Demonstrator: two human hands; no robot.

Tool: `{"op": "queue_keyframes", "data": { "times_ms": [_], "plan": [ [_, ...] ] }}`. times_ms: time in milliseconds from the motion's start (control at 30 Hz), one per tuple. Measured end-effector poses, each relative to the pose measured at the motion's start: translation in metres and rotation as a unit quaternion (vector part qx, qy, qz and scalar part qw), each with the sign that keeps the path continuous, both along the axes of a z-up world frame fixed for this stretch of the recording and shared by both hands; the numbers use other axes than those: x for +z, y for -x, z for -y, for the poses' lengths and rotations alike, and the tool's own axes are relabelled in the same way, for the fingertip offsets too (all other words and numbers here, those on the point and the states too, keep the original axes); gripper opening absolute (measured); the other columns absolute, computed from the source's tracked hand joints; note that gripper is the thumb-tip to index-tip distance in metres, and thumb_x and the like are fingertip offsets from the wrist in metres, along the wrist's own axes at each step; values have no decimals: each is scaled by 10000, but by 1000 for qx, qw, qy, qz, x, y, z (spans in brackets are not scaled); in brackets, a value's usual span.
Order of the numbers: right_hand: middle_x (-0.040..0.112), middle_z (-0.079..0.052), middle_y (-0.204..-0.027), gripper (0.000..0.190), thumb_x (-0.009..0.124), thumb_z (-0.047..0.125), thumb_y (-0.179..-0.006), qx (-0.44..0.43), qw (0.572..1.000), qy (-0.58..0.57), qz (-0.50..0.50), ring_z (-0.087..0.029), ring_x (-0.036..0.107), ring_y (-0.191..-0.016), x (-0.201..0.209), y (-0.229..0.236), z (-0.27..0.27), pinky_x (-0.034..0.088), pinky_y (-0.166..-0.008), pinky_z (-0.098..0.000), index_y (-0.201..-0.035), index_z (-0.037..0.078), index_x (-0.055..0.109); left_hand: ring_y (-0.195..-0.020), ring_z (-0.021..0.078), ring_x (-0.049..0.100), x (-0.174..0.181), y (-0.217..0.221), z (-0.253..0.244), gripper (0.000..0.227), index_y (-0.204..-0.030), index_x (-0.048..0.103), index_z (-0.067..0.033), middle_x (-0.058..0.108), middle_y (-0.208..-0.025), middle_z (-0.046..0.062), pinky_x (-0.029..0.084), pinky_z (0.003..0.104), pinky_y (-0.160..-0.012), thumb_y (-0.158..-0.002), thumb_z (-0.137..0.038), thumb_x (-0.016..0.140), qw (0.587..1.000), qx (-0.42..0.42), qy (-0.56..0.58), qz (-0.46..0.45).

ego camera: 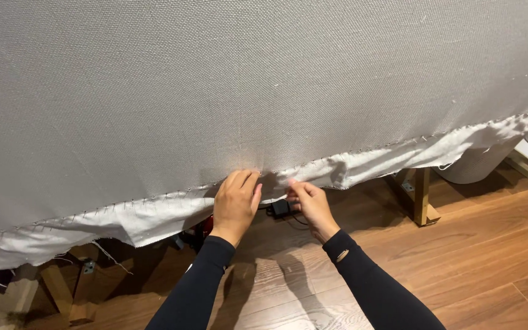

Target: The person stretches and tucks white fabric over a wooden frame using their hands.

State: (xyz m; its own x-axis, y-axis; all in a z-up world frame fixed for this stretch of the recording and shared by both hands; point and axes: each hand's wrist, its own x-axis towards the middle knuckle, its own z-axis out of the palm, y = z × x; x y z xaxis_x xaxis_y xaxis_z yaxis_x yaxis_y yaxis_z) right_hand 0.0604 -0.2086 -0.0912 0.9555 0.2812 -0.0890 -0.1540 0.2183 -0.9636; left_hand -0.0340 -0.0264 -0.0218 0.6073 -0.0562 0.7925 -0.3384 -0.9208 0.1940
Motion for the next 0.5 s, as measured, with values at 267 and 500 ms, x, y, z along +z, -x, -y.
{"op": "queue_keyframes", "data": {
  "times_ms": [267, 500],
  "plan": [
    [726, 0, -811, 236, 694, 283, -967, -84, 973, 94, 192, -77, 649, -758, 16, 16, -8, 516, -676, -258, -919, 55, 730, -1086, 274, 630, -5, -2, -7, 288, -1156, 693, -48, 661, -1105, 74, 515, 393, -931, -885, -138, 724, 1000, -12, -12, 14],
    [686, -7, -1100, 221, 755, 126, -873, -188, 666, 320, 647, -242, 627, -1076, 63, 45, -23, 487, -932, -383, -1088, 98, 714, -1018, 285, 627, -12, 1, -13, 225, -1096, 704, -51, 650, -1051, 85, 519, 408, -887, -890, -137, 723, 999, 31, -19, 27]
  ]
}}
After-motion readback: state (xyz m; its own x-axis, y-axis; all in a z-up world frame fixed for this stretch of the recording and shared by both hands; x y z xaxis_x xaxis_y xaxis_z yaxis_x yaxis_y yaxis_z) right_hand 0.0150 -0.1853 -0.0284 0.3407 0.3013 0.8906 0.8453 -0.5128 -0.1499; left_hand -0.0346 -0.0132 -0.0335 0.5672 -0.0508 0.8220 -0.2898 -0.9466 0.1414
